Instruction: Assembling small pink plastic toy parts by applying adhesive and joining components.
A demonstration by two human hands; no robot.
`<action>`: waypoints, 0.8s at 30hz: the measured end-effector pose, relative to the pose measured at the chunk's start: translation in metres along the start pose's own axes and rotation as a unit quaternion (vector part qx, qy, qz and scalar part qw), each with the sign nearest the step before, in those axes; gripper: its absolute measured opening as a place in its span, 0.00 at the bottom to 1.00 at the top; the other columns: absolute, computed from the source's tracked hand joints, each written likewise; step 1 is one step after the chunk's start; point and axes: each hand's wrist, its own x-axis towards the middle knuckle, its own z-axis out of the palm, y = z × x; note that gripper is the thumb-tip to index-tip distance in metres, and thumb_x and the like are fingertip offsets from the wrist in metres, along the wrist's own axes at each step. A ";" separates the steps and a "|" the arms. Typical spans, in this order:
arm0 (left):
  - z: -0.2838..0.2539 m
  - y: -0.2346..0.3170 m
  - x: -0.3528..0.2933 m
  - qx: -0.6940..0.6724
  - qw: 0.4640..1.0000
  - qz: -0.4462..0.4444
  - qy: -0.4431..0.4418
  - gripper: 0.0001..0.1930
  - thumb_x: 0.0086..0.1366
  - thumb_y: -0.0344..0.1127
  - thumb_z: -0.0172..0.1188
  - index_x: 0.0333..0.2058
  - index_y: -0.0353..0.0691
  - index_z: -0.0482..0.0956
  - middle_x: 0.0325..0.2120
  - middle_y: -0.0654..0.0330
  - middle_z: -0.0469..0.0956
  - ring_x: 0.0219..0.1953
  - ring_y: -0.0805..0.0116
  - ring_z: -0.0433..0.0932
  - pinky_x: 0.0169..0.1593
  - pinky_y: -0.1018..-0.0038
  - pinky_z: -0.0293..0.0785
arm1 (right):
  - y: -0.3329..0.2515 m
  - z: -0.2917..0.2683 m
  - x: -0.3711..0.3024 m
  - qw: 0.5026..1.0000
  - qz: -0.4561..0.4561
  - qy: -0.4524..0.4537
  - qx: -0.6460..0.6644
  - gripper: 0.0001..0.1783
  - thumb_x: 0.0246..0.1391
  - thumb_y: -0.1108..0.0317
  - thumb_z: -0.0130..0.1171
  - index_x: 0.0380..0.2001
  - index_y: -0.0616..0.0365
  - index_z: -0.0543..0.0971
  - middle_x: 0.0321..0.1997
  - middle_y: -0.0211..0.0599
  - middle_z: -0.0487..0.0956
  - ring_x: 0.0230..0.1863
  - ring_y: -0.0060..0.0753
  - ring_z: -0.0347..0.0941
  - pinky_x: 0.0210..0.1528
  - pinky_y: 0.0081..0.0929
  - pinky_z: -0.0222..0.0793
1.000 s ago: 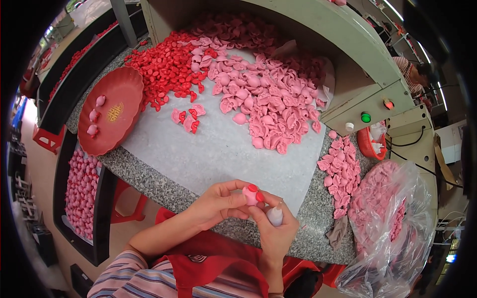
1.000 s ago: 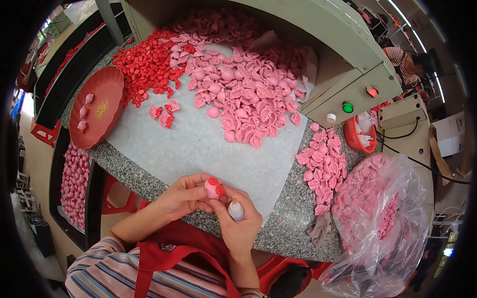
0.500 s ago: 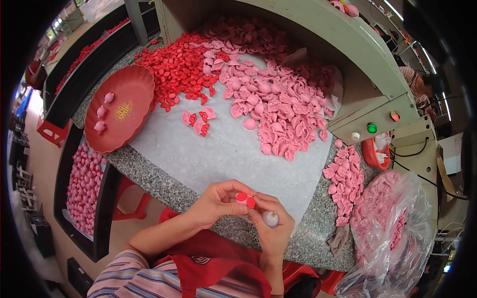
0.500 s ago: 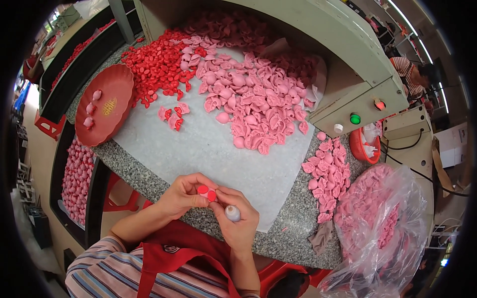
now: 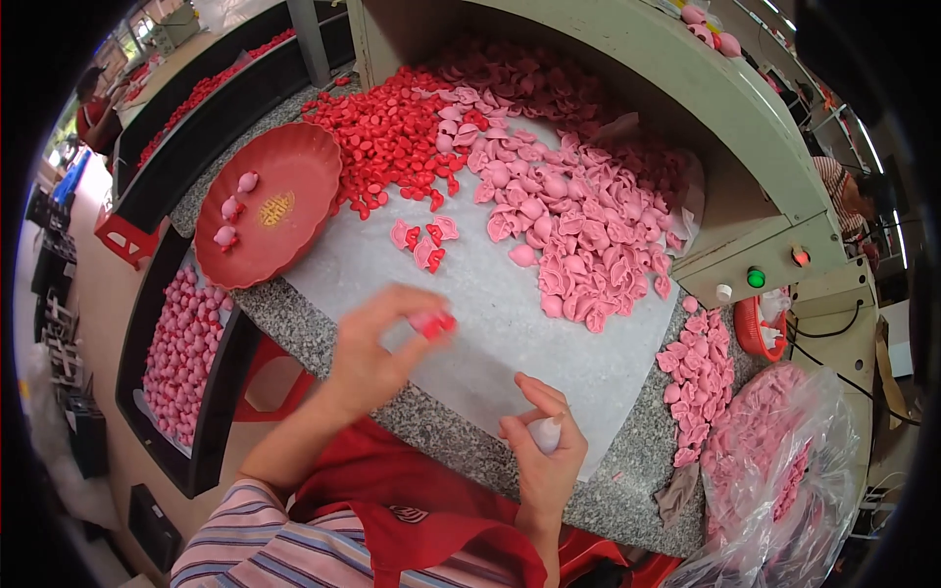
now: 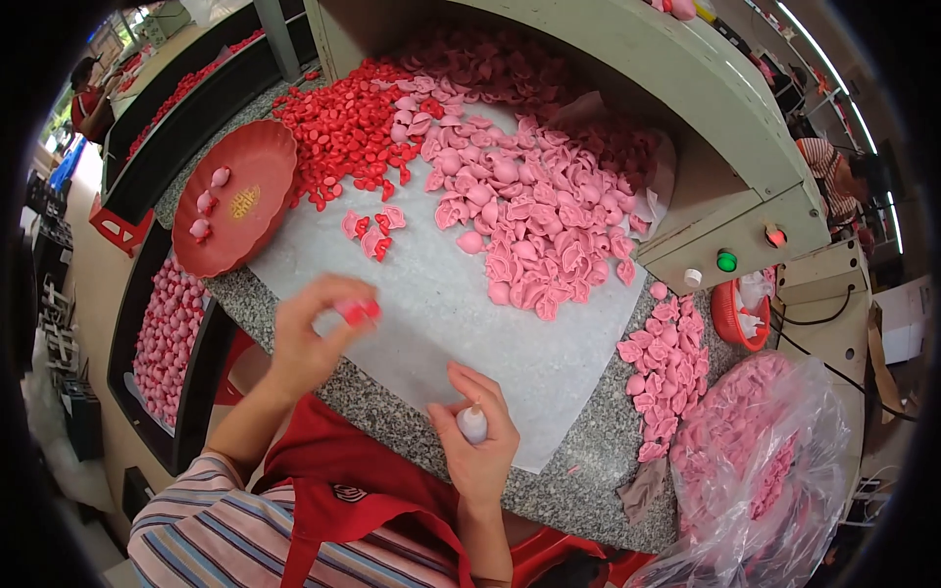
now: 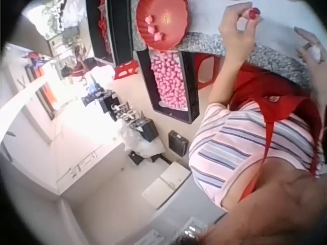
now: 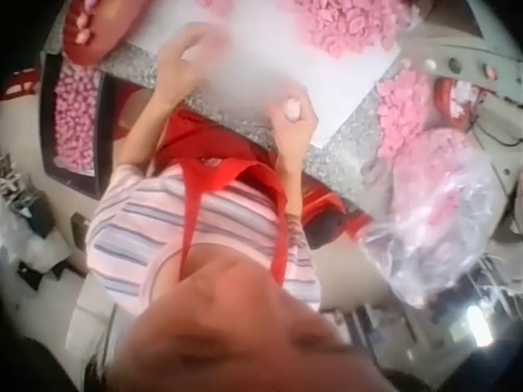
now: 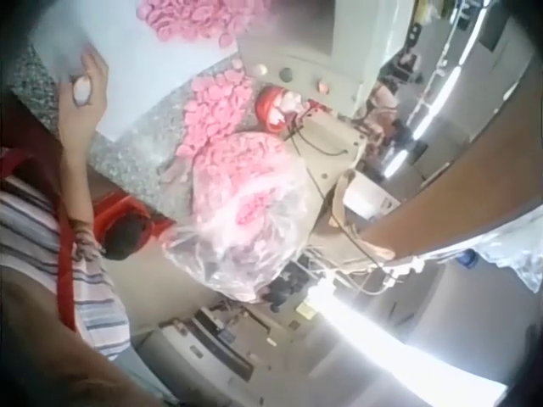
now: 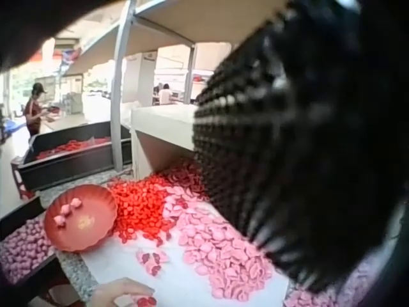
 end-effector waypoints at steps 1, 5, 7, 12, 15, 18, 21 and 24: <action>-0.017 -0.013 0.011 -0.008 0.995 -0.041 0.094 0.14 0.47 0.23 0.59 0.36 0.34 0.73 0.31 0.56 0.74 0.35 0.70 0.74 0.40 0.76 0.69 | 0.002 -0.003 -0.001 1.000 -0.002 -0.001 0.003 0.17 0.39 0.86 0.56 0.37 0.63 0.75 0.45 0.41 0.70 0.31 0.20 0.70 0.31 0.15 0.68; -0.071 -0.033 0.058 0.351 0.898 0.073 0.256 0.18 0.45 0.25 0.61 0.38 0.36 0.73 0.31 0.53 0.74 0.37 0.61 0.73 0.46 0.72 0.66 | 0.009 -0.012 0.003 0.999 0.000 0.036 -0.029 0.16 0.37 0.84 0.54 0.35 0.64 0.75 0.41 0.41 0.72 0.23 0.18 0.68 0.24 0.13 0.65; -0.063 -0.035 0.065 0.361 0.900 0.073 0.232 0.19 0.43 0.28 0.62 0.38 0.39 0.74 0.28 0.56 0.74 0.37 0.61 0.72 0.43 0.70 0.66 | 0.009 -0.007 0.004 0.999 0.006 0.027 -0.032 0.16 0.37 0.84 0.55 0.35 0.64 0.75 0.41 0.40 0.72 0.23 0.18 0.68 0.25 0.13 0.64; 0.010 -0.045 0.086 0.469 0.882 0.024 0.027 0.16 0.42 0.42 0.63 0.28 0.39 0.74 0.24 0.58 0.74 0.32 0.61 0.72 0.39 0.67 0.62 | -0.001 0.003 -0.007 0.999 0.013 0.014 -0.027 0.14 0.38 0.83 0.54 0.33 0.64 0.75 0.39 0.38 0.73 0.21 0.18 0.66 0.23 0.13 0.63; 0.036 -0.059 0.094 0.528 0.848 -0.039 -0.027 0.17 0.40 0.44 0.63 0.27 0.39 0.74 0.24 0.57 0.73 0.32 0.62 0.72 0.42 0.63 0.60 | 0.000 -0.014 -0.019 0.997 0.018 0.066 -0.037 0.14 0.38 0.83 0.52 0.33 0.65 0.75 0.37 0.38 0.73 0.20 0.18 0.65 0.22 0.13 0.62; 0.043 -0.070 0.093 0.549 0.836 0.000 -0.006 0.16 0.42 0.42 0.63 0.28 0.39 0.74 0.26 0.57 0.73 0.33 0.62 0.72 0.42 0.63 0.61 | 0.002 -0.022 -0.025 0.996 0.017 0.088 -0.026 0.14 0.39 0.82 0.51 0.34 0.65 0.74 0.36 0.39 0.74 0.20 0.18 0.64 0.21 0.13 0.61; 0.046 -0.067 0.083 0.398 0.915 0.057 0.021 0.14 0.43 0.39 0.63 0.29 0.39 0.74 0.27 0.56 0.73 0.33 0.63 0.72 0.40 0.63 0.63 | 0.000 -0.018 -0.025 0.995 0.030 0.094 -0.009 0.15 0.36 0.87 0.52 0.32 0.65 0.74 0.35 0.40 0.72 0.20 0.19 0.65 0.22 0.13 0.64; 0.054 -0.020 0.065 0.066 0.992 0.000 -0.103 0.13 0.43 0.35 0.63 0.29 0.39 0.74 0.27 0.55 0.72 0.31 0.61 0.72 0.35 0.67 0.67 | 0.002 -0.022 -0.021 0.992 -0.002 0.125 0.020 0.14 0.37 0.86 0.52 0.32 0.65 0.74 0.33 0.39 0.72 0.21 0.19 0.65 0.22 0.13 0.63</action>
